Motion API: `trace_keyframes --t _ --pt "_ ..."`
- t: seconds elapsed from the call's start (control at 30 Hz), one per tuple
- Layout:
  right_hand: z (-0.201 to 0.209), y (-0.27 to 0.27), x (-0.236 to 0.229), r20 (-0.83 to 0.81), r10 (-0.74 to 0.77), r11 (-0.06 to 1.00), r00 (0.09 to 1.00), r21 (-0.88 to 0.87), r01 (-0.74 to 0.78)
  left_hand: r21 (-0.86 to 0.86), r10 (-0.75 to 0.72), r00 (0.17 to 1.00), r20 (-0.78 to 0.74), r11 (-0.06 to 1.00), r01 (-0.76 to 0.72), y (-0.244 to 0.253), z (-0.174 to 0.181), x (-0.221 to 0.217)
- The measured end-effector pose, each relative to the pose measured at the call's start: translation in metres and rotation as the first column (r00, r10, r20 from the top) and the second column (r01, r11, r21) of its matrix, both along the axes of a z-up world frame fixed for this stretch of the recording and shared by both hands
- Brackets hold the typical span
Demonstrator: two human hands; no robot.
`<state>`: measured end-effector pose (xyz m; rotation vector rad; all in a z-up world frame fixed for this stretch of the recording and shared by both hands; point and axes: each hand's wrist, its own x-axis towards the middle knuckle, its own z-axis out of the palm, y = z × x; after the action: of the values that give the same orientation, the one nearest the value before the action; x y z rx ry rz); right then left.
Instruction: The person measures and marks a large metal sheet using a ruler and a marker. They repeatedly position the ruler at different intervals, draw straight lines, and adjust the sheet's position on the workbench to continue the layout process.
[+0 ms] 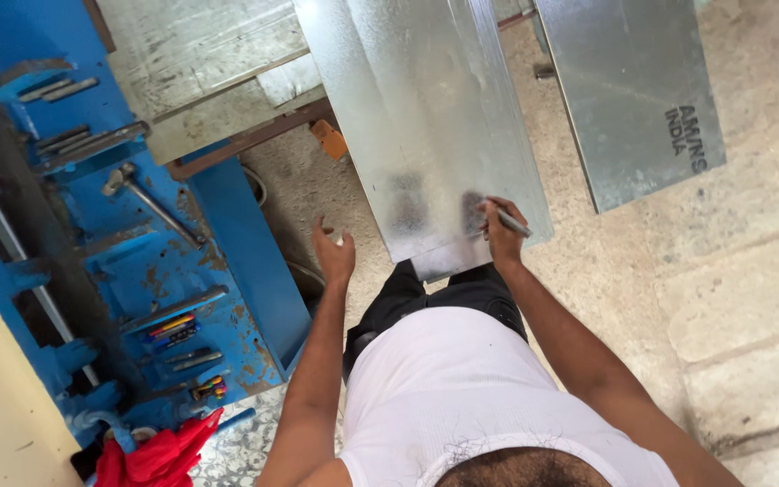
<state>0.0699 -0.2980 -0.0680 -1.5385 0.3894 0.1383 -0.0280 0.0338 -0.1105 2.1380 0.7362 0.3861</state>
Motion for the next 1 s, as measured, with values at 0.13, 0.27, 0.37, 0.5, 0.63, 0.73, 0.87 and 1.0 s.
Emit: trace_keyframes --t 0.13,0.27,0.37,0.5,0.63,0.73,0.87,1.0 --pt "0.009 -0.011 0.019 0.133 0.095 0.995 0.987 -0.041 -0.09 -0.139 -0.045 0.958 -0.283 0.99 0.005 -0.01 -0.009 -0.011" --pt "0.01 -0.023 0.033 0.294 0.288 0.933 0.912 -0.301 -0.198 -0.226 -0.111 0.949 -0.296 0.973 0.043 -0.031 -0.013 -0.017" --pt "0.006 -0.033 0.047 0.024 0.455 0.771 0.89 -0.511 -0.38 -0.276 -0.103 0.943 -0.317 0.961 0.012 -0.05 -0.008 -0.007" --pt "-0.001 -0.042 0.054 0.259 0.693 0.571 0.673 -0.767 -0.293 -0.188 -0.084 0.957 -0.279 0.982 0.032 -0.072 0.011 0.0" --pt "-0.005 -0.045 0.062 -0.002 0.789 0.345 0.614 -0.826 -0.446 -0.19 -0.048 0.926 -0.375 0.981 -0.026 -0.085 0.024 0.011" --pt "-0.002 -0.051 0.057 -0.075 0.818 0.272 0.57 -0.824 -0.498 -0.153 -0.043 0.913 -0.406 0.988 -0.021 -0.09 0.028 0.01" --pt "0.001 -0.055 0.071 -0.05 0.825 0.305 0.563 -0.8 -0.517 -0.092 0.008 0.944 -0.328 0.995 -0.041 -0.088 0.032 0.013" --pt "0.02 -0.051 0.099 -0.26 0.63 0.585 0.731 -0.46 -0.668 -0.198 0.185 0.96 -0.211 0.954 -0.227 -0.082 0.056 0.011"
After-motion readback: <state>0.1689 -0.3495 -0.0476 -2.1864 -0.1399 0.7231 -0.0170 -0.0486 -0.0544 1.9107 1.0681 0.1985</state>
